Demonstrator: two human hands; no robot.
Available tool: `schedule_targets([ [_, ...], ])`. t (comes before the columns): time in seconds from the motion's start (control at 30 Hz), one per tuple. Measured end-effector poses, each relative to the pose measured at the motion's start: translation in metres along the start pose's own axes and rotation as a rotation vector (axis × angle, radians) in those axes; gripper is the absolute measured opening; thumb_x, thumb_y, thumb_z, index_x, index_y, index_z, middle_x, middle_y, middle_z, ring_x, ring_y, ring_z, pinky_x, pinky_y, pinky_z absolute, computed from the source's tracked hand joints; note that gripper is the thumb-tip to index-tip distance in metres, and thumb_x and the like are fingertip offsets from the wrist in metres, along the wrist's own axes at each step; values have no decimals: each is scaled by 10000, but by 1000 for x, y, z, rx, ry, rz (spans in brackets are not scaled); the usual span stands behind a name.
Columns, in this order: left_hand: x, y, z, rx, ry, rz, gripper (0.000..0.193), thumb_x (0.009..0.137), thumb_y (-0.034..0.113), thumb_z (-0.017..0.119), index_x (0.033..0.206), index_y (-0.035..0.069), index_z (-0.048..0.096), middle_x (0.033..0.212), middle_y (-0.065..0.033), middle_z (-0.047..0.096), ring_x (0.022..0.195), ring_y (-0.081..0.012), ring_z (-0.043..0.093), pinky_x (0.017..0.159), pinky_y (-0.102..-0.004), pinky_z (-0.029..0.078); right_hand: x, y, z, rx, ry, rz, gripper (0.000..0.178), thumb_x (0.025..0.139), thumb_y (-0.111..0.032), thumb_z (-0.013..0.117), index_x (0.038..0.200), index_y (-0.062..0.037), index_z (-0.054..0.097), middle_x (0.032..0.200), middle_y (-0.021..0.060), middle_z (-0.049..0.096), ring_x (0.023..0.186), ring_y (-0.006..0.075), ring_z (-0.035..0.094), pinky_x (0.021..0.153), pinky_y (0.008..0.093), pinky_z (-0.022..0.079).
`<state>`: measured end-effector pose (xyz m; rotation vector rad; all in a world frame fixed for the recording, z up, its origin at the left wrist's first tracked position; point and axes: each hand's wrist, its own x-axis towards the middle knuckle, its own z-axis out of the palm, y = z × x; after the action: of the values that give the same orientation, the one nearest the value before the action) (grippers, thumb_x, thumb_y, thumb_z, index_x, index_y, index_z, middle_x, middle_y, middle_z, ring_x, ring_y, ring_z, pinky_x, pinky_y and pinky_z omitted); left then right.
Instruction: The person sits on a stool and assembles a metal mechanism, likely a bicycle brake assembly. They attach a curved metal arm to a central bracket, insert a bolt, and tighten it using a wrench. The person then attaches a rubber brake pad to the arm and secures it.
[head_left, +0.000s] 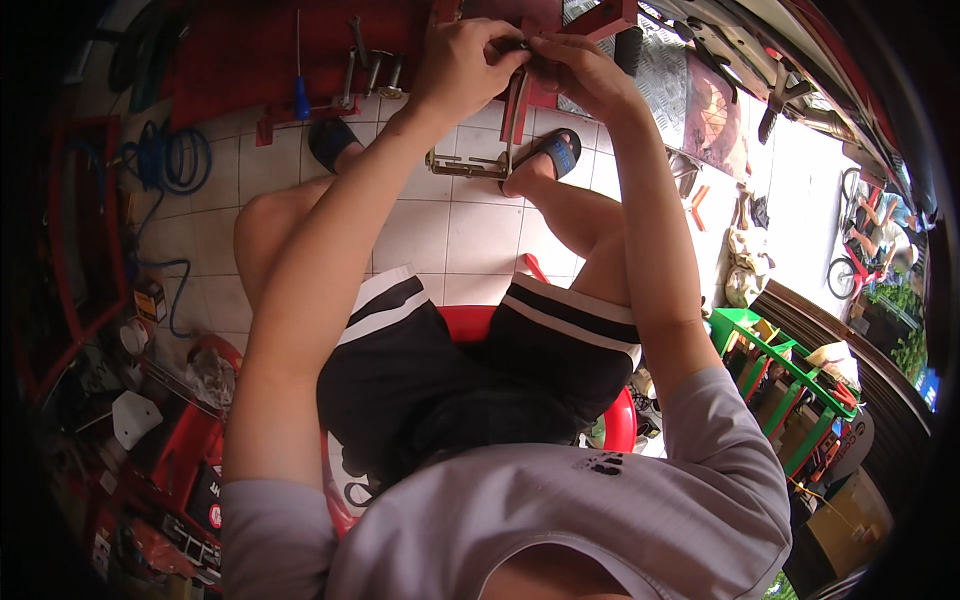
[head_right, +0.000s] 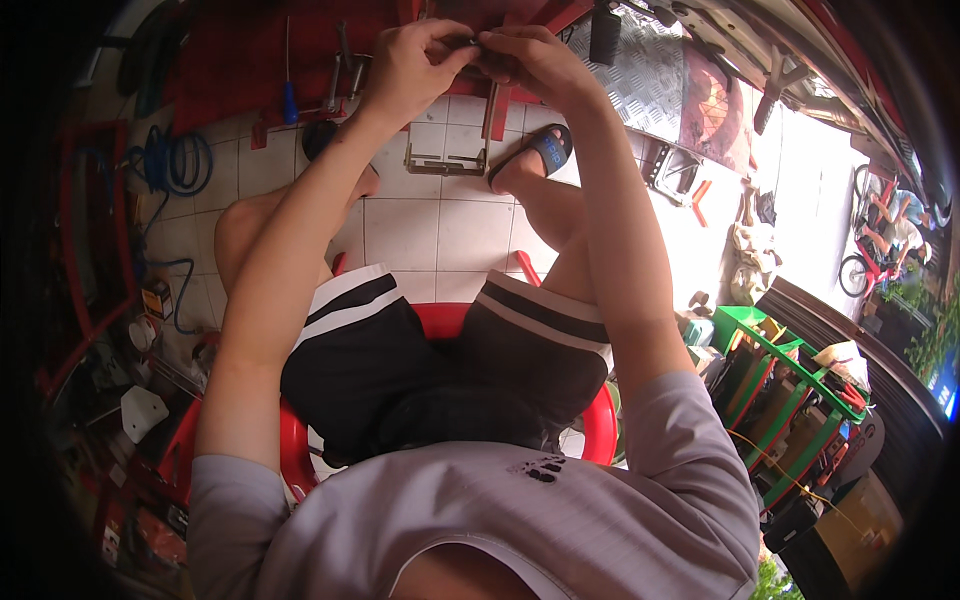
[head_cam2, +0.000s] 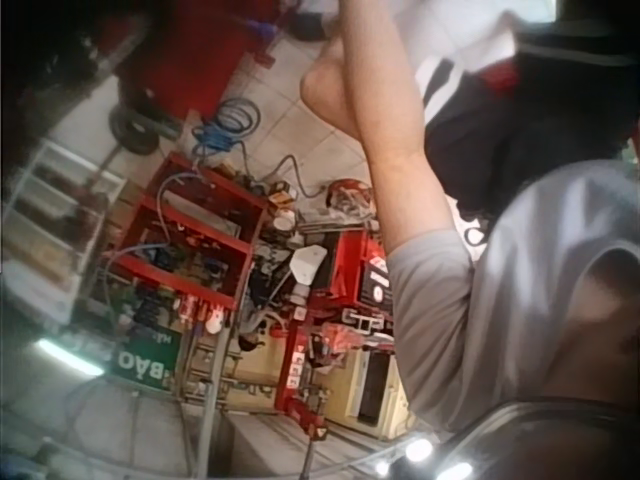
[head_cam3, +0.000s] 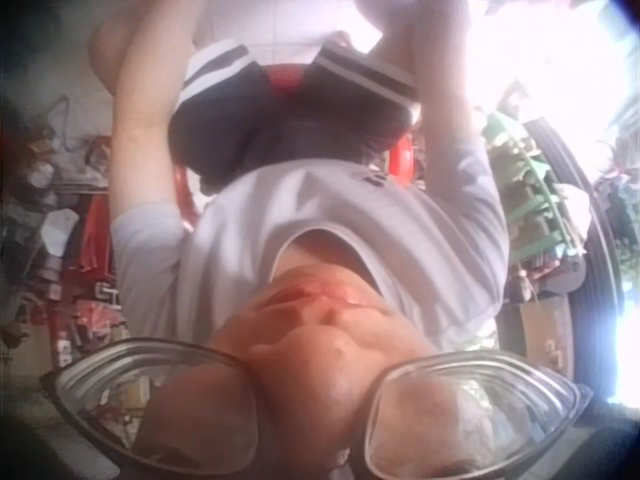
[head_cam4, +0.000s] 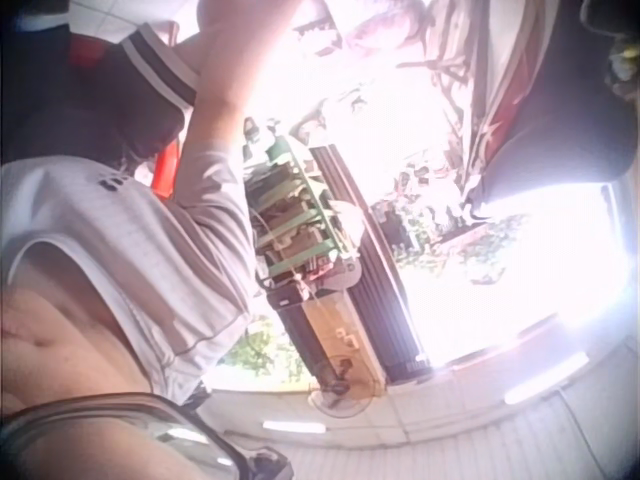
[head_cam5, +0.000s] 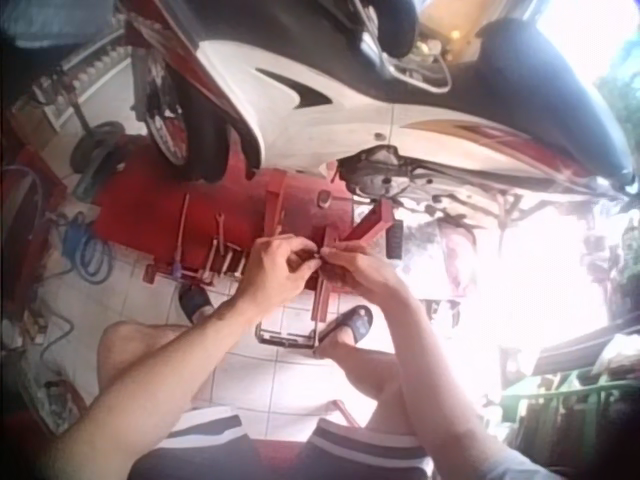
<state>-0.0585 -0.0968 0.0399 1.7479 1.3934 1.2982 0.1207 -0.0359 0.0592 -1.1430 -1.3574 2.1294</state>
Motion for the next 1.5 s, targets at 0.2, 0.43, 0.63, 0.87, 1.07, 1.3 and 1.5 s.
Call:
schedule_targets([
  [0.2, -3, -10, 0, 193, -171, -112, 200, 822, 169, 655, 958, 24, 663, 811, -121, 690, 715, -235, 681, 643, -334, 529, -3, 18, -18, -374, 141, 61, 251, 854, -215, 618, 942, 17, 654, 758, 56, 638, 663, 108, 581, 625, 227, 460],
  [0.43, -1, -20, -15, 431, -518, -397, 308, 813, 289, 625, 961, 22, 665, 869, -171, 675, 844, -328, 656, 769, -420, 523, -2, 77, -68, -339, 360, 361, 205, 866, -186, 615, 858, 14, 657, 771, 80, 652, 641, 144, 601, 620, 252, 502],
  [0.63, 3, -8, -28, 571, -677, -480, 355, 852, 360, 592, 972, 35, 668, 919, -172, 672, 853, -313, 657, 774, -426, 514, 13, 114, -122, -119, 360, 509, 198, 897, -177, 574, 931, 12, 620, 820, 99, 647, 698, 168, 621, 655, 268, 529],
  [0.87, 3, -4, -43, 507, -540, -422, 350, 842, 329, 598, 910, -7, 670, 865, -205, 669, 847, -344, 655, 778, -437, 520, 56, 162, -172, -231, 515, 516, 188, 905, -197, 561, 889, -21, 623, 761, 78, 632, 660, 155, 610, 593, 262, 512],
  [1.07, -1, -2, -41, 504, -518, -406, 321, 835, 301, 597, 894, -6, 671, 848, -201, 670, 797, -324, 667, 747, -423, 534, 86, 188, -214, -653, 526, 540, 288, 835, -281, 633, 667, -47, 632, 559, 44, 572, 428, 124, 507, 394, 279, 386],
  [1.3, 1, 2, -41, 556, -480, -361, 305, 834, 287, 604, 822, -11, 667, 761, -198, 664, 754, -315, 671, 722, -417, 539, 99, 198, -221, -722, 632, 544, 354, 820, -364, 631, 728, -23, 660, 592, 51, 603, 448, 134, 548, 420, 279, 431],
  [1.5, -1, -3, -35, 549, -480, -345, 312, 840, 292, 596, 799, -9, 666, 733, -193, 661, 743, -308, 672, 719, -418, 539, 91, 200, -239, -707, 754, 523, 431, 836, -434, 580, 840, -17, 687, 645, 82, 656, 479, 143, 602, 445, 278, 478],
])
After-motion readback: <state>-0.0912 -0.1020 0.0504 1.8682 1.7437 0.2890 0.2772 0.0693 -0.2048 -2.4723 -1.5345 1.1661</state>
